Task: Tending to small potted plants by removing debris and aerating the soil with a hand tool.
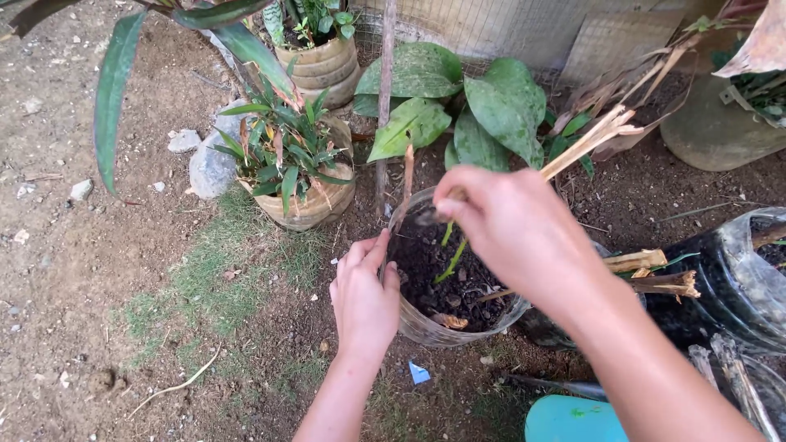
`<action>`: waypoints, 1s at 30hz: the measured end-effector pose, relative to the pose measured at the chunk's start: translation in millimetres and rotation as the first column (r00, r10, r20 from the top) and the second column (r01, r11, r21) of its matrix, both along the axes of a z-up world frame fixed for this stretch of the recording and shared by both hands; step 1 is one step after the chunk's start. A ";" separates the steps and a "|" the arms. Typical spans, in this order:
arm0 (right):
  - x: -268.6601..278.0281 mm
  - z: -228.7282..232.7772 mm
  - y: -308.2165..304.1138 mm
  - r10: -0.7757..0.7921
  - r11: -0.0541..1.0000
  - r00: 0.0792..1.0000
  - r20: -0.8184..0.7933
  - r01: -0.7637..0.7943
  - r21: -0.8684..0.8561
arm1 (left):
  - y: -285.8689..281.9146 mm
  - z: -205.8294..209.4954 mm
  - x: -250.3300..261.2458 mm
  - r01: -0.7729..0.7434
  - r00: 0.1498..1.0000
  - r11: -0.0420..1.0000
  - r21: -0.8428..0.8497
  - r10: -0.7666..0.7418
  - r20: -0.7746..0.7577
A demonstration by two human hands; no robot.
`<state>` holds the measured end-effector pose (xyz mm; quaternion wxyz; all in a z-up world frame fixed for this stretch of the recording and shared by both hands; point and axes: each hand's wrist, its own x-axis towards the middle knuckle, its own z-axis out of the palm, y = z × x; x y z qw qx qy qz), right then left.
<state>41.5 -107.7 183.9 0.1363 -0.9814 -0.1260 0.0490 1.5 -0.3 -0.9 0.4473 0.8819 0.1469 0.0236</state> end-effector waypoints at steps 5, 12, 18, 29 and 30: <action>3.0 -8.0 -4.2 0.058 0.998 0.992 0.108 -0.058 0.004 | -0.2 -1.7 -1.1 0.004 1.000 1.000 0.008 -0.004 0.016; -12.3 20.5 11.2 -0.010 0.998 0.993 -0.117 0.003 -0.055 | 1.4 2.1 -0.8 0.018 1.000 1.000 0.003 -0.018 0.000; -6.9 -19.4 -1.0 0.183 0.982 0.960 -0.210 -0.191 -0.014 | 2.0 -0.4 -0.2 0.010 1.000 1.000 -0.007 -0.010 -0.011; -11.6 -13.8 -1.8 0.156 0.987 0.978 -0.135 -0.149 0.058 | 2.1 -5.3 1.0 0.006 0.999 1.000 0.013 -0.007 0.041; -10.3 -9.4 -3.8 0.152 0.988 0.979 -0.135 -0.148 0.037 | 1.5 -5.6 0.0 0.005 0.999 1.000 0.002 -0.005 0.048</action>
